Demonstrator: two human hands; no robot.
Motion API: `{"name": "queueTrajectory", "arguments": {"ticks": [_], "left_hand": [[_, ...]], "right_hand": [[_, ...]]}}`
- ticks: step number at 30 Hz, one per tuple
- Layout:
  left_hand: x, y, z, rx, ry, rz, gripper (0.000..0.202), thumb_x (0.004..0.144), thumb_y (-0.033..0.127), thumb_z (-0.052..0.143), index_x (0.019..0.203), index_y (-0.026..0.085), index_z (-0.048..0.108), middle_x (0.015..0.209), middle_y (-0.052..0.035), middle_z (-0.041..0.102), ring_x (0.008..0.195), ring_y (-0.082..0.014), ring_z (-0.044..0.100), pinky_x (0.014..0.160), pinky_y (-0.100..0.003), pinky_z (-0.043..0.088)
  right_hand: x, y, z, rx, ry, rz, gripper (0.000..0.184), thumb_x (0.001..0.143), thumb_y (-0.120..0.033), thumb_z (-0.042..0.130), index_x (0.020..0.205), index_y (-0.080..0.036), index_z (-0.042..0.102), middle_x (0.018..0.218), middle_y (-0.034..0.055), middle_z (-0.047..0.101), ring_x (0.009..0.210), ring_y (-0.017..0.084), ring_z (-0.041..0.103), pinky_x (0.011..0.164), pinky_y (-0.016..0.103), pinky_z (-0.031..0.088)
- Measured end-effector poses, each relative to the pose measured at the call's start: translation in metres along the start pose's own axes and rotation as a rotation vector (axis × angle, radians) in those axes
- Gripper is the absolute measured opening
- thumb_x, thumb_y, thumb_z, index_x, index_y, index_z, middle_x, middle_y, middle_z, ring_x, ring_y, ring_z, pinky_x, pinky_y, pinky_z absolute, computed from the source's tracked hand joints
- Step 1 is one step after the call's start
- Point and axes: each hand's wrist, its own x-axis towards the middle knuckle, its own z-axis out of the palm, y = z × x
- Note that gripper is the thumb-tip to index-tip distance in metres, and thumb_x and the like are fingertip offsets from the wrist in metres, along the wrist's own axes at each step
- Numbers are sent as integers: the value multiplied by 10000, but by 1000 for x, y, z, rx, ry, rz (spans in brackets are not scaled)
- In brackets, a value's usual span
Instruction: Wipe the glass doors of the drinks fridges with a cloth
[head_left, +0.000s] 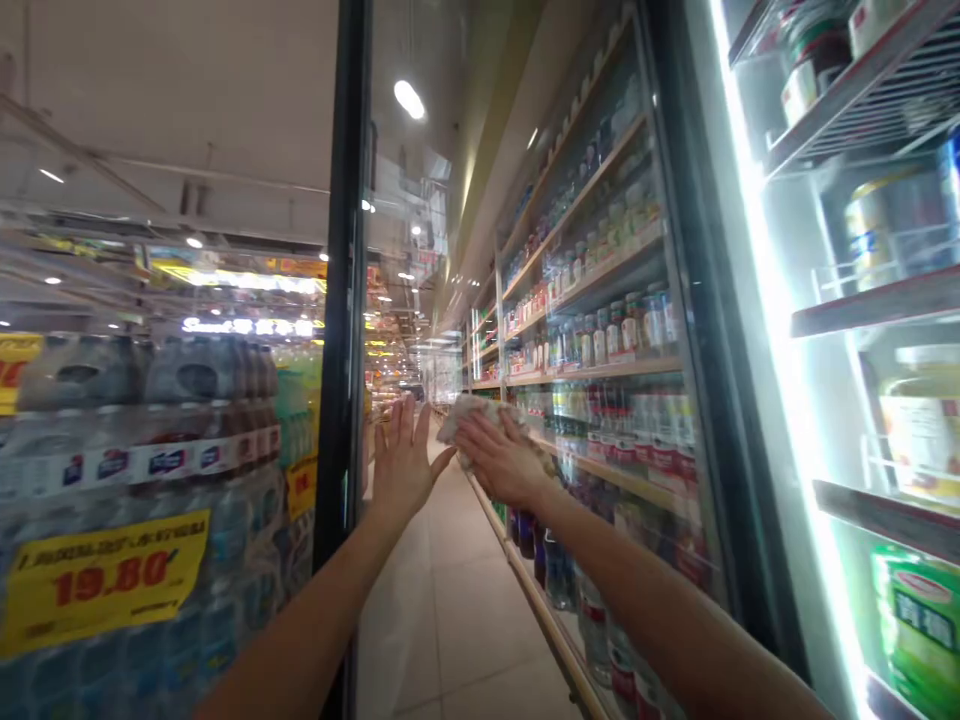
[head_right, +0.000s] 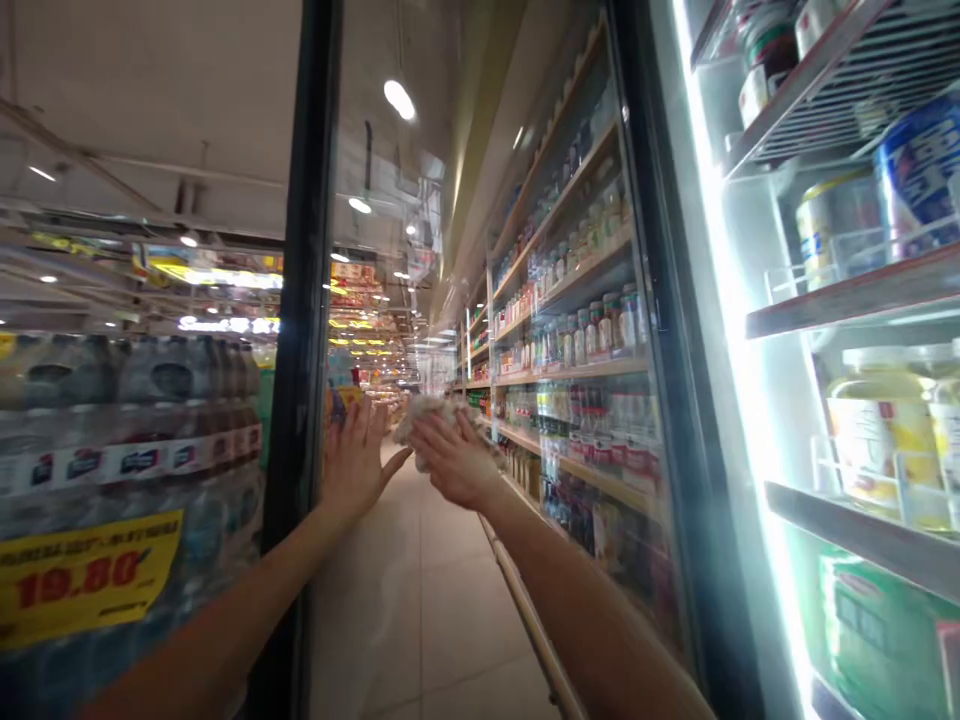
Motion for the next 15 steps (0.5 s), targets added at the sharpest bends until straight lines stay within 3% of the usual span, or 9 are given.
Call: {"name": "queueTrajectory", "arguments": {"ticks": [1, 2, 7, 9, 10, 14, 15], "left_hand": [[0, -2, 0, -2, 1, 13, 691, 865, 546, 400, 1408, 129, 305, 1500, -159, 226, 1396, -310, 175, 1087, -551, 205], [-1, -3, -1, -3, 0, 27, 686, 867, 544, 395, 1409, 133, 303, 1500, -160, 227, 1396, -306, 176, 1088, -547, 206], [-14, 1, -1, -10, -18, 17, 619, 902, 481, 346, 1412, 134, 297, 1496, -154, 240, 1399, -287, 176, 1100, -544, 185], [-22, 5, 0, -18, -23, -12, 614, 907, 465, 332, 1415, 124, 284, 1499, -156, 230, 1402, -291, 162, 1095, -558, 184], [-26, 7, 1, -23, -28, -21, 624, 903, 472, 336, 1417, 123, 278, 1500, -158, 226, 1403, -296, 153, 1092, -565, 182], [-39, 6, 3, -19, -35, 16, 697, 863, 533, 390, 1416, 122, 286, 1501, -160, 223, 1404, -305, 140, 1103, -552, 158], [-42, 5, 3, -11, -35, 32, 706, 856, 541, 400, 1410, 116, 300, 1502, -161, 222, 1404, -306, 143, 1106, -543, 157]], "right_hand": [[-8, -3, 3, 1, -1, -40, 495, 863, -278, 406, 1358, -253, 418, 1450, 13, 376, 1376, 203, 238, 1150, 472, 52], [-18, 0, 4, -13, 17, 8, 490, 865, -279, 404, 1354, -255, 423, 1445, 16, 385, 1374, 201, 241, 1148, 477, 39], [-70, 62, -14, -153, 256, 778, 514, 886, -269, 312, 1389, -177, 368, 1455, 110, 351, 1376, 261, 233, 1093, 582, 133], [-75, 61, -14, -166, 299, 885, 528, 890, -278, 299, 1397, -138, 348, 1466, 136, 321, 1380, 288, 213, 1077, 599, 161], [-74, 50, -11, -155, 278, 841, 526, 887, -273, 308, 1392, -136, 358, 1463, 137, 327, 1380, 291, 212, 1080, 596, 158], [-70, -5, 9, -24, 61, 267, 498, 850, -239, 411, 1347, -250, 435, 1424, 58, 414, 1374, 231, 241, 1128, 522, 98], [-74, -9, 12, -7, 45, 198, 495, 842, -232, 427, 1336, -269, 447, 1411, 45, 433, 1369, 220, 254, 1133, 513, 87]]}}
